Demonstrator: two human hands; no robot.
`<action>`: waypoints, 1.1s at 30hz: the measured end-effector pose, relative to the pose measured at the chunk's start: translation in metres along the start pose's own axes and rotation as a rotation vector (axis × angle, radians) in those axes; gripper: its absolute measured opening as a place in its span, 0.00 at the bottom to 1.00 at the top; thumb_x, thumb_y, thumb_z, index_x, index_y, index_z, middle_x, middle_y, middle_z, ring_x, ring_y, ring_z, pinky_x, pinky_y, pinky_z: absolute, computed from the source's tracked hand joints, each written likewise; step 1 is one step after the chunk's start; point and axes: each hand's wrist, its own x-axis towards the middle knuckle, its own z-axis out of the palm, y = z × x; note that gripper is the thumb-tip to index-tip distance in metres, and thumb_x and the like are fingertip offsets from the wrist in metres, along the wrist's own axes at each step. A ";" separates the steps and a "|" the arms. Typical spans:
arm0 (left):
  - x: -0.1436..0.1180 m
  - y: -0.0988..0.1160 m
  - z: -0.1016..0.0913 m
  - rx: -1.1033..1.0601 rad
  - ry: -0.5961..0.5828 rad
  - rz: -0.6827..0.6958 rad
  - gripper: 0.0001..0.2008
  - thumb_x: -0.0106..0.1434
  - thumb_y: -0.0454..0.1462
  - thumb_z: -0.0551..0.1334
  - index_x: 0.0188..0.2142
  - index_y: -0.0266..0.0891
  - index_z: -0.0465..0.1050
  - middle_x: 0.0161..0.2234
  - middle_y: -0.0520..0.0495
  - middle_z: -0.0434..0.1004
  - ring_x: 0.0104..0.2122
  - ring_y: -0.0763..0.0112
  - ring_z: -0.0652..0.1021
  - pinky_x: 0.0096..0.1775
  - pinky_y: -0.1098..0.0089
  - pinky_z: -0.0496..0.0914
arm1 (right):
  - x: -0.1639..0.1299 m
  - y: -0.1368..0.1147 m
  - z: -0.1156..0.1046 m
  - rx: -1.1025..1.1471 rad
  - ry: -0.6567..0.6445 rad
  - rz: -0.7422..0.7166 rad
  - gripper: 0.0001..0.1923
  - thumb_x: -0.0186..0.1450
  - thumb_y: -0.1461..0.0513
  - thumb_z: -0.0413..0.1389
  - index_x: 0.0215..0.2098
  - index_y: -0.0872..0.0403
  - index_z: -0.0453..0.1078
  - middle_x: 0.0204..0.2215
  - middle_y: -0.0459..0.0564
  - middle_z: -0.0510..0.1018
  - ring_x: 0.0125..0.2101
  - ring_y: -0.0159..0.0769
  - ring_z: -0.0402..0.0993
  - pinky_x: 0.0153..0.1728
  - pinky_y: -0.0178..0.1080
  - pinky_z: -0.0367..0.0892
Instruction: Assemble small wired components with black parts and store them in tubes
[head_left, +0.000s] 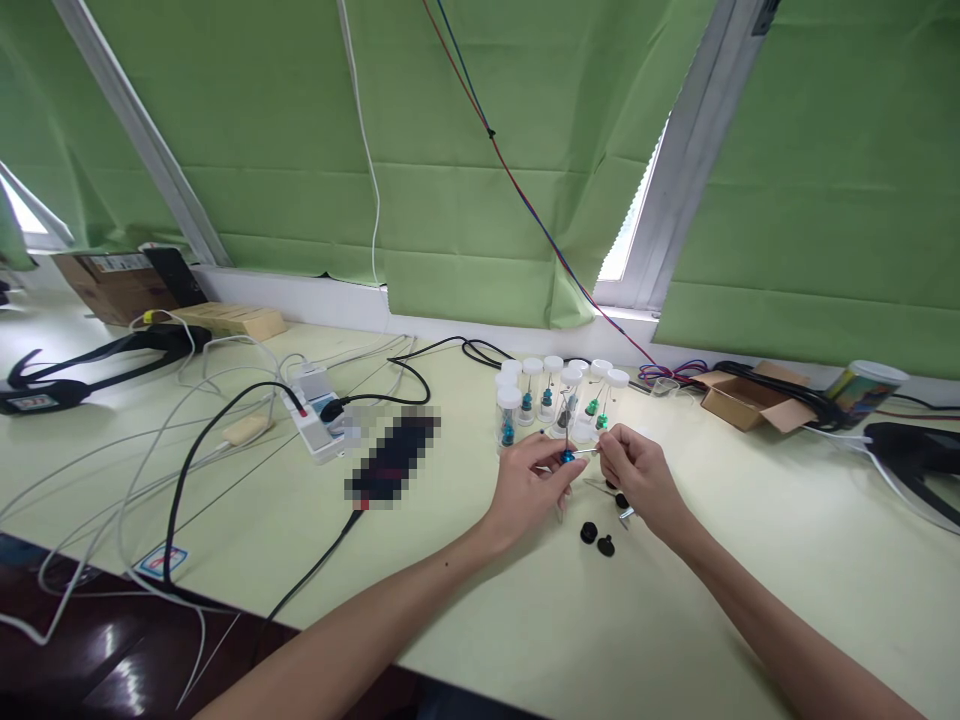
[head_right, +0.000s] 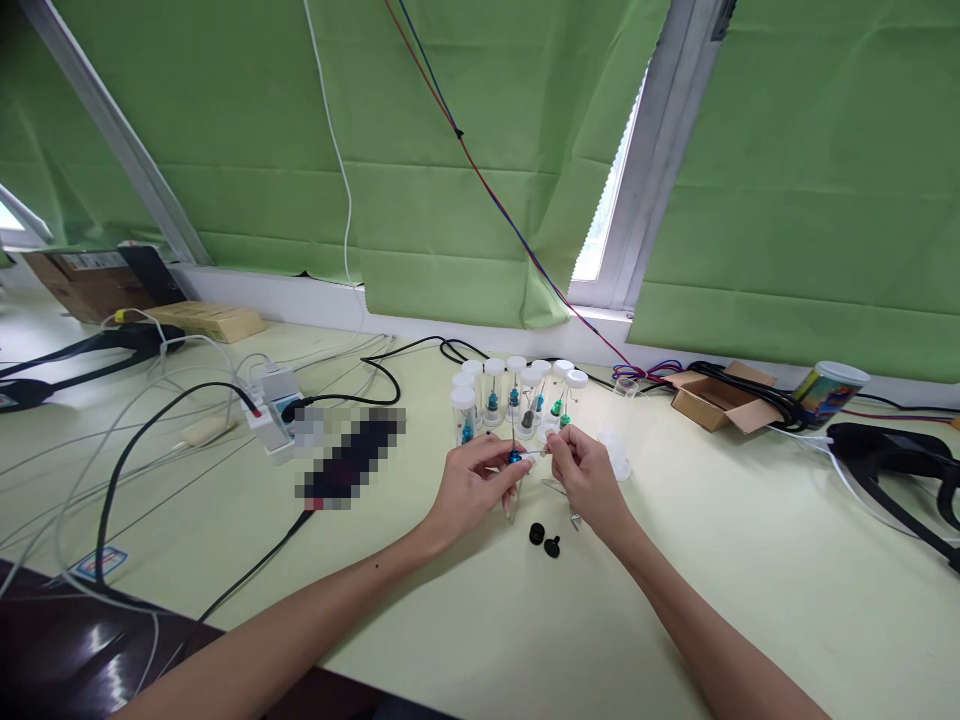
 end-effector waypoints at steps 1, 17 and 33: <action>0.000 -0.001 0.000 0.008 0.005 0.004 0.11 0.60 0.43 0.65 0.34 0.36 0.78 0.29 0.50 0.67 0.17 0.81 0.70 0.20 0.75 0.69 | 0.000 -0.001 0.000 -0.007 0.001 0.000 0.19 0.67 0.48 0.53 0.26 0.52 0.61 0.15 0.37 0.55 0.17 0.26 0.48 0.19 0.34 0.46; 0.006 -0.008 -0.003 -0.015 0.059 -0.036 0.14 0.59 0.45 0.65 0.38 0.36 0.75 0.29 0.49 0.71 0.19 0.77 0.72 0.20 0.74 0.72 | -0.010 -0.009 0.007 -0.313 0.197 -0.105 0.16 0.68 0.52 0.52 0.27 0.52 0.64 0.17 0.41 0.61 0.19 0.30 0.57 0.22 0.36 0.57; 0.006 0.000 -0.005 -0.036 0.113 -0.056 0.17 0.59 0.47 0.64 0.41 0.41 0.63 0.28 0.53 0.70 0.20 0.75 0.76 0.18 0.77 0.69 | -0.003 0.014 0.001 -0.779 -0.042 -0.226 0.22 0.68 0.56 0.48 0.17 0.51 0.51 0.13 0.41 0.56 0.17 0.30 0.50 0.21 0.36 0.49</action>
